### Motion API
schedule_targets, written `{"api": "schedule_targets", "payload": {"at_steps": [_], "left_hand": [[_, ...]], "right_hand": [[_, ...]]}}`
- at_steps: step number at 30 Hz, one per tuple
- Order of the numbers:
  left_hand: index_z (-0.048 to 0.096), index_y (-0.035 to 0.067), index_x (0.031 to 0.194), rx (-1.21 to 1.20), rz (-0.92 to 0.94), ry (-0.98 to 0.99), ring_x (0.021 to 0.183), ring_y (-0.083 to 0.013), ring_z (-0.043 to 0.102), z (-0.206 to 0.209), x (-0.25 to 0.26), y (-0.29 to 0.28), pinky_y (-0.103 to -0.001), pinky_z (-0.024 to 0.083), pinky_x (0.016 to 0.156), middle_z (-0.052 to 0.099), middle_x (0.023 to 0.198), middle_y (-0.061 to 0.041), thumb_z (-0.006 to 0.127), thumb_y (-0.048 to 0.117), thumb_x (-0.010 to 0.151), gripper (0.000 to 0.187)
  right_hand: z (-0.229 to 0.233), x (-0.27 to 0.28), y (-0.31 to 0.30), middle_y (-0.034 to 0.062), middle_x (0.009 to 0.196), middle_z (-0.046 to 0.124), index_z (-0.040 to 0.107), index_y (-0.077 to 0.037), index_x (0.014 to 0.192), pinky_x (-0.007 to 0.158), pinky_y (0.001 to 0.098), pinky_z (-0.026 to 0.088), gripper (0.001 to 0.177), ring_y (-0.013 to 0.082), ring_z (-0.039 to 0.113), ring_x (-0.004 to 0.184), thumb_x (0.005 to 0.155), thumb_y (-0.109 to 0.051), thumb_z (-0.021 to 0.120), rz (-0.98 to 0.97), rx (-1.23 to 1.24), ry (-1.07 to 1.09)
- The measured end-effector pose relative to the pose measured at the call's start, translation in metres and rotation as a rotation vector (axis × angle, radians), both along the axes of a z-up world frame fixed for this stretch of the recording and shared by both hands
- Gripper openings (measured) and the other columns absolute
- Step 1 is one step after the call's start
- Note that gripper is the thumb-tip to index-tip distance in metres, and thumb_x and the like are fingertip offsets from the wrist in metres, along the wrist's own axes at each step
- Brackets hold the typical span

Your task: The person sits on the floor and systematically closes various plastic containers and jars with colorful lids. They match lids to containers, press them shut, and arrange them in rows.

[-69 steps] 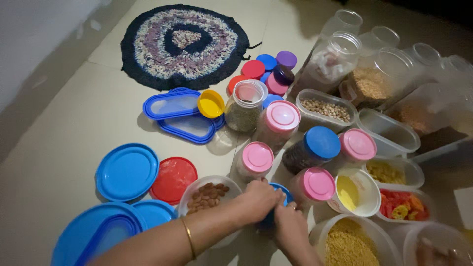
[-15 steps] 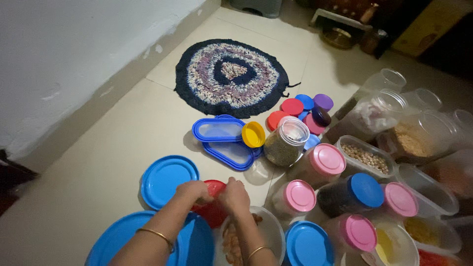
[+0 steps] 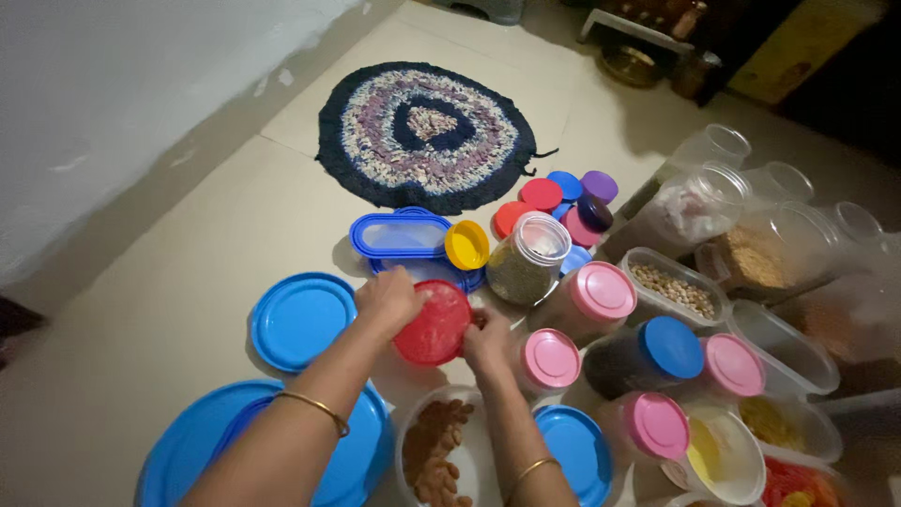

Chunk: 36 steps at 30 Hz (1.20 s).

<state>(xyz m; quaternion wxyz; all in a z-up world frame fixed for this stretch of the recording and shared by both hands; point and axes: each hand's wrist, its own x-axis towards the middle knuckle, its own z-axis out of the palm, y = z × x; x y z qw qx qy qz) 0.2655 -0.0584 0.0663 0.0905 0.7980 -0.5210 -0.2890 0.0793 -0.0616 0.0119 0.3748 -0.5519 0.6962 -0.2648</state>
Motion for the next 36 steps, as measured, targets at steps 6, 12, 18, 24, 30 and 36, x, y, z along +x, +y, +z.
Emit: {"api": "schedule_targets", "payload": {"at_steps": [6,12,18,24,30,36], "left_hand": [[0.060,0.013,0.133,-0.161,0.039,0.110,0.116,-0.0384,0.066,0.031,-0.037,-0.013,-0.052,0.054,0.095,0.069,0.125,-0.018,0.075,0.051,0.085,0.064],[0.071,0.013,0.118,-0.476,-0.149,0.250,0.108,-0.0354,0.070,0.047,-0.100,-0.041,-0.049,0.055,0.092,0.074,0.114,-0.016,0.075,0.050,0.083,0.052],[0.072,0.010,0.118,-0.536,-0.261,0.389,0.103,-0.0361,0.072,0.066,-0.204,-0.050,-0.048,0.056,0.090,0.074,0.110,-0.020,0.070,0.057,0.087,0.056],[0.072,0.011,0.119,-0.637,-0.331,0.642,0.103,-0.0369,0.072,0.070,-0.305,-0.036,-0.047,0.057,0.088,0.075,0.109,-0.021,0.070,0.059,0.080,0.063],[0.072,0.006,0.117,-0.497,-0.354,0.733,0.103,-0.0365,0.073,0.061,-0.376,-0.013,-0.045,0.056,0.092,0.075,0.108,-0.022,0.069,0.064,0.079,0.069],[0.065,-0.003,0.121,-0.442,-0.399,0.803,0.106,-0.0375,0.072,0.041,-0.420,0.000,-0.044,0.056,0.093,0.073,0.112,-0.024,0.068,0.069,0.081,0.082]], "right_hand": [[0.038,-0.044,-0.016,0.0136,0.092,0.074,0.069,0.002,0.121,0.061,0.0383,0.062,0.033,0.0230,0.071,0.071,0.091,0.000,0.057,-0.020,-0.133,-0.396],[0.106,-0.143,-0.022,0.0151,0.098,0.073,0.064,0.003,0.127,0.064,0.0372,0.063,0.033,0.0246,0.074,0.073,0.094,-0.002,0.060,0.000,-0.154,-0.612],[0.167,-0.240,0.007,0.0089,0.108,0.072,0.065,-0.002,0.130,0.073,0.0370,0.062,0.038,0.0203,0.071,0.087,0.093,-0.001,0.056,-0.078,-0.232,-0.415],[0.187,-0.340,0.048,0.0121,0.111,0.070,0.062,0.001,0.133,0.077,0.0384,0.060,0.036,0.0232,0.070,0.091,0.098,-0.004,0.058,-0.202,-0.251,-0.369],[0.172,-0.408,0.079,0.0147,0.117,0.070,0.061,0.004,0.131,0.089,0.0331,0.062,0.036,0.0238,0.071,0.104,0.096,0.002,0.056,-0.366,-0.252,-0.352],[0.145,-0.454,0.093,0.0155,0.118,0.069,0.063,0.006,0.128,0.090,0.0309,0.059,0.033,0.0218,0.070,0.100,0.096,0.001,0.056,-0.504,-0.226,-0.537]]}}
